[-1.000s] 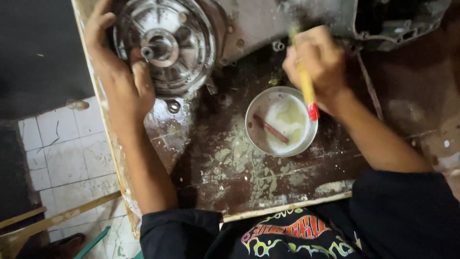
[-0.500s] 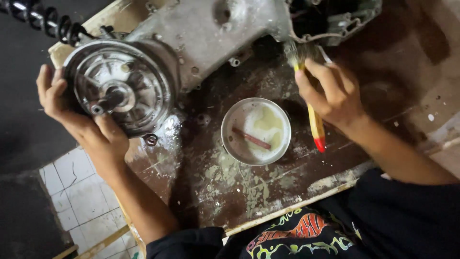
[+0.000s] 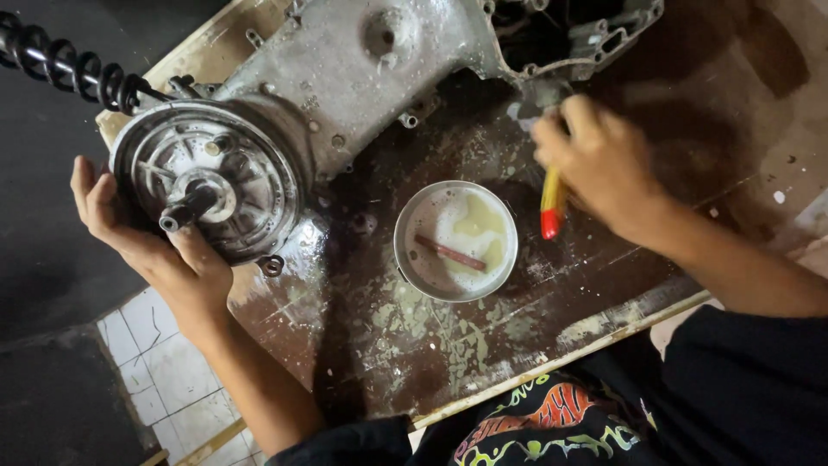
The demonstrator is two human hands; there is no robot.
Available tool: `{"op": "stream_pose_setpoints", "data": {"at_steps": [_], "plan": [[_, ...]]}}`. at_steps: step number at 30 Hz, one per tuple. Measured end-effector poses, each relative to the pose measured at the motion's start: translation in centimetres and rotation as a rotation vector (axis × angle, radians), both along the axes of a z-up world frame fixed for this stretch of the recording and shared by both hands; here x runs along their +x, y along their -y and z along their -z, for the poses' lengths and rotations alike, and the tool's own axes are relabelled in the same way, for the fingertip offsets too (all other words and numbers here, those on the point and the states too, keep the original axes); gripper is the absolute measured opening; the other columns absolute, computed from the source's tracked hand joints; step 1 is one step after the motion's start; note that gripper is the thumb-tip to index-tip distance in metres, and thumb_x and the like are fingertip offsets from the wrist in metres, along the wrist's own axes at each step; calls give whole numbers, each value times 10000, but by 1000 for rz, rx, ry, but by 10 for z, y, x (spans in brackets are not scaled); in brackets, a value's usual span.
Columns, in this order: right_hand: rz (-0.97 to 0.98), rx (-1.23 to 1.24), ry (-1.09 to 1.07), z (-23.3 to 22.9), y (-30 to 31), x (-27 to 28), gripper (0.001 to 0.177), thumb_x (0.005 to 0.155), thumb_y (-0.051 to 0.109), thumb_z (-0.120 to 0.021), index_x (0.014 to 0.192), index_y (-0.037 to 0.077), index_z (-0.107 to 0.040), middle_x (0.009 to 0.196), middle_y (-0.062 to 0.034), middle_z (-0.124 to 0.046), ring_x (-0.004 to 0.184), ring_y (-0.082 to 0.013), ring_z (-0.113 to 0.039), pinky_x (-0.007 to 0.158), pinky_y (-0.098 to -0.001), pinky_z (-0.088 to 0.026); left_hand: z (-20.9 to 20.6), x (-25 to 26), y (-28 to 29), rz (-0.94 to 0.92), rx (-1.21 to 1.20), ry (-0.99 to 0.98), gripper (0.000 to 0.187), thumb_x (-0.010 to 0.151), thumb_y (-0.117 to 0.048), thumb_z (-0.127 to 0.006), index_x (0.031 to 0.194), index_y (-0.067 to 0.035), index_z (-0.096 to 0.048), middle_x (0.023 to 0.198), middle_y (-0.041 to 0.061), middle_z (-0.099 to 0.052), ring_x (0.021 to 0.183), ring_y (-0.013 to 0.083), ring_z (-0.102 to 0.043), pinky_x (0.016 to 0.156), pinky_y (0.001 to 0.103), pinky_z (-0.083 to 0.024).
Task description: The person scrubs a circular metal engine part and a larger engine casing with a brush dipped in a cleaning solution. They repeatedly dip the brush into a small metal bowl and scrub various surfaces of the parts on a wooden workbench.
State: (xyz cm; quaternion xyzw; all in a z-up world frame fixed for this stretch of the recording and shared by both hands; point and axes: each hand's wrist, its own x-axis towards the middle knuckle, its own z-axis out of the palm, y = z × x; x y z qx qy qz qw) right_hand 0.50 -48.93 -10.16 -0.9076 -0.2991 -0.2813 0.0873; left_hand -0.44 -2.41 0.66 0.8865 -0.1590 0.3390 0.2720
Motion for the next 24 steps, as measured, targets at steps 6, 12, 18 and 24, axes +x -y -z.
{"op": "stream_pose_setpoints", "data": {"at_steps": [6,12,18,24], "plan": [[122,114,-312,-36,-1,-20,181,1016,32,-748,1120,-95,-672,1010,-135,-606,673,-182,-619,497,-270,-524,-4,0,6,-9,-53,-36,548,1177,-434,-420,1555,-58,-294,1659,205,-279,1515,331,-403,1269,445,-345],[-40,196,-158,-14,-12,1,230,953,61,-736,1107,-95,-666,983,-158,-623,684,-197,-635,515,-267,-527,-11,-3,9,27,6,-54,568,1191,-433,-418,1535,-16,-247,1662,247,-270,1573,377,-366,1296,456,-302],[252,127,-386,-53,16,-23,129,987,34,-755,998,-52,-660,859,-149,-583,630,-252,-628,548,-347,-525,-6,3,8,47,-56,-52,612,1178,-483,-426,1536,-19,-250,1640,241,-310,1550,375,-384,1281,455,-317],[-28,347,-113,-38,-8,-7,225,965,4,-718,1122,-141,-648,969,-193,-649,698,-230,-683,576,-312,-571,-10,1,12,51,-29,-45,611,1178,-494,-427,1529,-21,-265,1635,236,-338,1522,370,-390,1284,470,-331]]}}
